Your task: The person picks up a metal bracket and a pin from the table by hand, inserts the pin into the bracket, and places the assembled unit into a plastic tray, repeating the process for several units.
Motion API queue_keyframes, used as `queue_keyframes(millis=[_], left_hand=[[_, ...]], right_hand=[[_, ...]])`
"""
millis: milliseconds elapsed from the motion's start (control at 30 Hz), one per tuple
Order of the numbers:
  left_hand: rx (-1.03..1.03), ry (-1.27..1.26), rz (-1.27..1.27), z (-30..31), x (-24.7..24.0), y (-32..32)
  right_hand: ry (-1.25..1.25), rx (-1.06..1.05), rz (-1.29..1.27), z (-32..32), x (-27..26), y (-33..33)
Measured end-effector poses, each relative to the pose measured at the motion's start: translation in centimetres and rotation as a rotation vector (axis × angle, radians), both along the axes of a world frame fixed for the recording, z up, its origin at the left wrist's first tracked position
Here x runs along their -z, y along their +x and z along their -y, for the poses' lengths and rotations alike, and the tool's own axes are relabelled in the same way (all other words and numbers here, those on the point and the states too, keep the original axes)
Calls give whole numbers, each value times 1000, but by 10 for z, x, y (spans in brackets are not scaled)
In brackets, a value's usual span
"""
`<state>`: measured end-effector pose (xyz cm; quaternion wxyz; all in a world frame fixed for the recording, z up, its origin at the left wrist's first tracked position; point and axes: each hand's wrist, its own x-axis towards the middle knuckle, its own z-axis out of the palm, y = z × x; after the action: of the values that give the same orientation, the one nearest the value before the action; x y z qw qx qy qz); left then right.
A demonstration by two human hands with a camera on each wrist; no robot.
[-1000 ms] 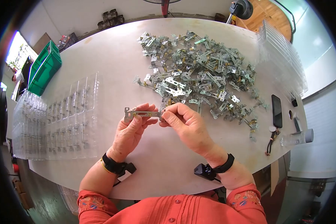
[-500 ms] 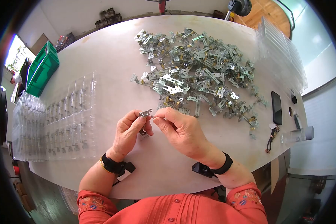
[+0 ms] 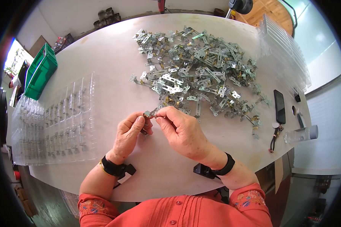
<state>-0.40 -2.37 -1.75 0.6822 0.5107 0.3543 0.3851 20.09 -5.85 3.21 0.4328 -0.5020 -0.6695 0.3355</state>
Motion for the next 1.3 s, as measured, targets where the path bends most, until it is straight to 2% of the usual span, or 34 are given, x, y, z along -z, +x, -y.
queue_keyframes(millis=[233, 400, 500, 667, 833, 900, 933, 1000, 1067, 1133, 1300], left_hand=[[-44, 66, -114, 2, -4, 0], [-20, 289, -222, 1, 3, 1], [-17, 385, -299, 0, 6, 0], [7, 454, -337, 2, 1, 2], [118, 586, -335, 4, -2, 6], [112, 167, -174, 10, -8, 7], [112, 167, -175, 9, -7, 6], [11, -117, 80, 5, -3, 4], [-3, -125, 135, 0, 2, 1], [-13, -196, 246, -1, -1, 0], [-15, -196, 291, -2, 0, 1]], right_hand=[[-83, -11, -6, 1, -3, 4], [-201, -63, -66, 0, -4, 3], [-152, -52, -35, 1, -3, 1], [82, 16, 118, 0, -2, 3], [134, 22, 5, -3, -4, 4], [192, 38, -19, -4, -3, 5], [180, 66, -82, -5, 2, 6], [169, 96, -147, -5, 4, 6], [-34, 59, -263, -3, 2, 5], [-67, 57, -208, -2, 2, 5], [-49, 52, -103, -4, 7, 4]])
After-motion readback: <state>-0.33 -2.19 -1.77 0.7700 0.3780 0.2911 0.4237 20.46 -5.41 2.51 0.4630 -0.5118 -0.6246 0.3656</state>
